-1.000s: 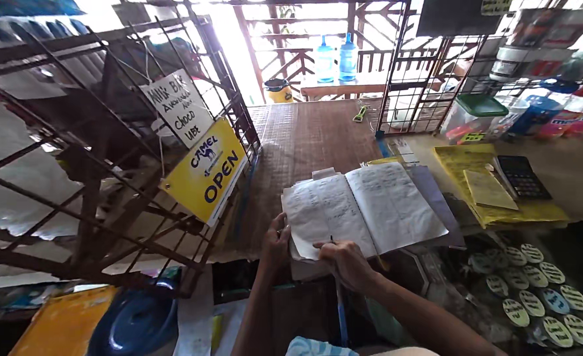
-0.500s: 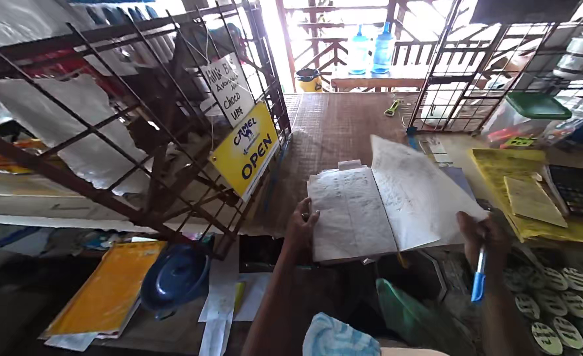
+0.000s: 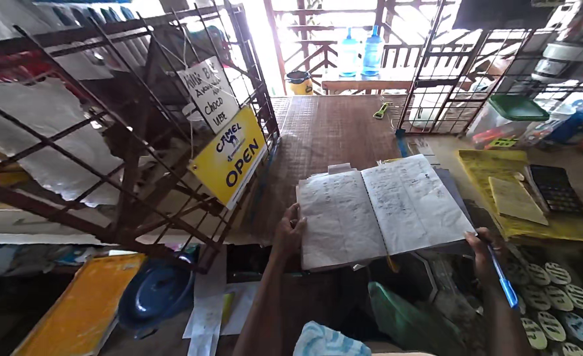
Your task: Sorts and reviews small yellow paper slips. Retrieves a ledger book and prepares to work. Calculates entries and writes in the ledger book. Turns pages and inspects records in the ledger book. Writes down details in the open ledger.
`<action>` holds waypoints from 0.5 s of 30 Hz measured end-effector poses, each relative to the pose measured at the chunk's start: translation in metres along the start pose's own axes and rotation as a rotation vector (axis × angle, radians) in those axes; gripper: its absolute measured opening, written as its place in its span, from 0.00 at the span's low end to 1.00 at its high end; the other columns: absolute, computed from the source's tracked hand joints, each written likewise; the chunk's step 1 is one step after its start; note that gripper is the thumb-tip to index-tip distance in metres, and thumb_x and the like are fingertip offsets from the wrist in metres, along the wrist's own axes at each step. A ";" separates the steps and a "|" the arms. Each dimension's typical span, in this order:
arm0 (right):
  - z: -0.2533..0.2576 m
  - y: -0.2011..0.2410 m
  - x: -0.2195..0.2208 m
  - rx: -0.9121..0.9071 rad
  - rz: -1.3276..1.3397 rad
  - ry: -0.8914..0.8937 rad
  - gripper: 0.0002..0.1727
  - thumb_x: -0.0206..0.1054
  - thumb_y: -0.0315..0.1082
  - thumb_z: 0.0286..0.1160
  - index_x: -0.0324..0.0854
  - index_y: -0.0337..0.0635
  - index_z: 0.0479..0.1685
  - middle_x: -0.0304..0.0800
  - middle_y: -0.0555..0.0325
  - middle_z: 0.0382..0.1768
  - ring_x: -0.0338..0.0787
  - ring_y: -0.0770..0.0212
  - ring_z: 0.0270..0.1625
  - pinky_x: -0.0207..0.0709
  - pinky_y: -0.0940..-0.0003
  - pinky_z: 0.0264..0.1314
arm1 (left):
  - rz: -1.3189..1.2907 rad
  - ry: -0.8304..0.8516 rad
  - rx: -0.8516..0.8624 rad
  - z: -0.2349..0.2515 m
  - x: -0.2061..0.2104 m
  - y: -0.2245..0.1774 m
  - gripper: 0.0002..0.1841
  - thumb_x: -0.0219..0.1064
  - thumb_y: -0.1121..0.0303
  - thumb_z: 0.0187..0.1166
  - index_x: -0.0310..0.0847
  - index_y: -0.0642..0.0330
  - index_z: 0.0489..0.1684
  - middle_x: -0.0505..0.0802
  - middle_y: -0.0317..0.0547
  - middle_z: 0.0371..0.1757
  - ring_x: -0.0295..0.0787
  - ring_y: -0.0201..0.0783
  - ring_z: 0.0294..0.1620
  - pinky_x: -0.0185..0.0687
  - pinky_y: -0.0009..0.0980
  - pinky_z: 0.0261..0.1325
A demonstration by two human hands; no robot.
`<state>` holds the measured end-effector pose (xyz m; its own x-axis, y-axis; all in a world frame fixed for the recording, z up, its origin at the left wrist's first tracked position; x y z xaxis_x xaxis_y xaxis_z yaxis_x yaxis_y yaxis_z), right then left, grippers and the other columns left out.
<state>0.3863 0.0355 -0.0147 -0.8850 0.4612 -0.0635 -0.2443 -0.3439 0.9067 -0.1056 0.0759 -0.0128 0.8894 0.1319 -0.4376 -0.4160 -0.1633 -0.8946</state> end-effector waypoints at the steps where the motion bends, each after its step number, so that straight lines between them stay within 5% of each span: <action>1: 0.000 -0.004 -0.001 0.011 0.028 0.002 0.06 0.64 0.31 0.68 0.77 0.53 0.26 0.77 0.84 0.22 0.78 0.89 0.28 0.74 0.90 0.35 | 0.008 -0.003 0.000 0.000 0.000 -0.001 0.28 0.60 0.70 0.86 0.62 0.60 0.86 0.90 0.57 0.52 0.88 0.39 0.39 0.84 0.38 0.49; 4: 0.000 -0.018 -0.009 0.081 0.111 -0.088 0.08 0.58 0.32 0.74 0.76 0.53 0.27 0.80 0.82 0.24 0.80 0.85 0.29 0.77 0.85 0.38 | 0.011 -0.005 0.009 -0.001 -0.001 -0.002 0.27 0.58 0.72 0.86 0.63 0.61 0.86 0.89 0.58 0.56 0.88 0.38 0.41 0.84 0.37 0.49; 6: -0.003 -0.018 -0.018 0.145 0.095 -0.252 0.14 0.47 0.36 0.87 0.74 0.39 0.38 0.86 0.70 0.32 0.87 0.78 0.36 0.84 0.78 0.48 | -0.004 -0.004 0.018 -0.001 -0.001 -0.002 0.26 0.55 0.73 0.87 0.63 0.62 0.86 0.87 0.61 0.64 0.89 0.41 0.49 0.84 0.39 0.55; 8: -0.006 0.017 -0.011 0.023 -0.046 -0.298 0.21 0.46 0.33 0.90 0.76 0.20 0.46 0.91 0.54 0.37 0.91 0.73 0.41 0.85 0.74 0.54 | -0.030 0.005 0.037 -0.001 -0.001 -0.003 0.25 0.51 0.75 0.87 0.63 0.64 0.86 0.82 0.63 0.73 0.88 0.44 0.60 0.82 0.40 0.62; 10: -0.015 0.071 0.033 -0.234 -0.161 -0.081 0.17 0.53 0.29 0.86 0.81 0.18 0.42 0.93 0.48 0.38 0.92 0.73 0.44 0.85 0.75 0.57 | -0.049 0.003 0.051 0.000 -0.001 -0.003 0.25 0.49 0.76 0.88 0.62 0.66 0.85 0.80 0.63 0.77 0.86 0.45 0.65 0.80 0.41 0.67; 15: -0.098 0.129 0.200 -0.639 -0.292 0.582 0.09 0.70 0.34 0.74 0.95 0.41 0.41 0.96 0.49 0.54 0.95 0.51 0.59 0.87 0.59 0.63 | -0.039 -0.007 0.065 0.000 -0.002 -0.003 0.25 0.49 0.77 0.88 0.63 0.67 0.85 0.78 0.62 0.79 0.86 0.44 0.66 0.81 0.40 0.67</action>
<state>0.1392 0.0030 0.0489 -0.7712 0.1752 -0.6121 -0.5097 -0.7459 0.4287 -0.1064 0.0765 -0.0093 0.9039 0.1443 -0.4026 -0.3925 -0.0936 -0.9150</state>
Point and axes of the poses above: each hand's wrist, its own z-axis towards the middle knuckle, its own x-axis out of the palm, y = z × x, the point moved 10 cm from there along z, towards the middle knuckle
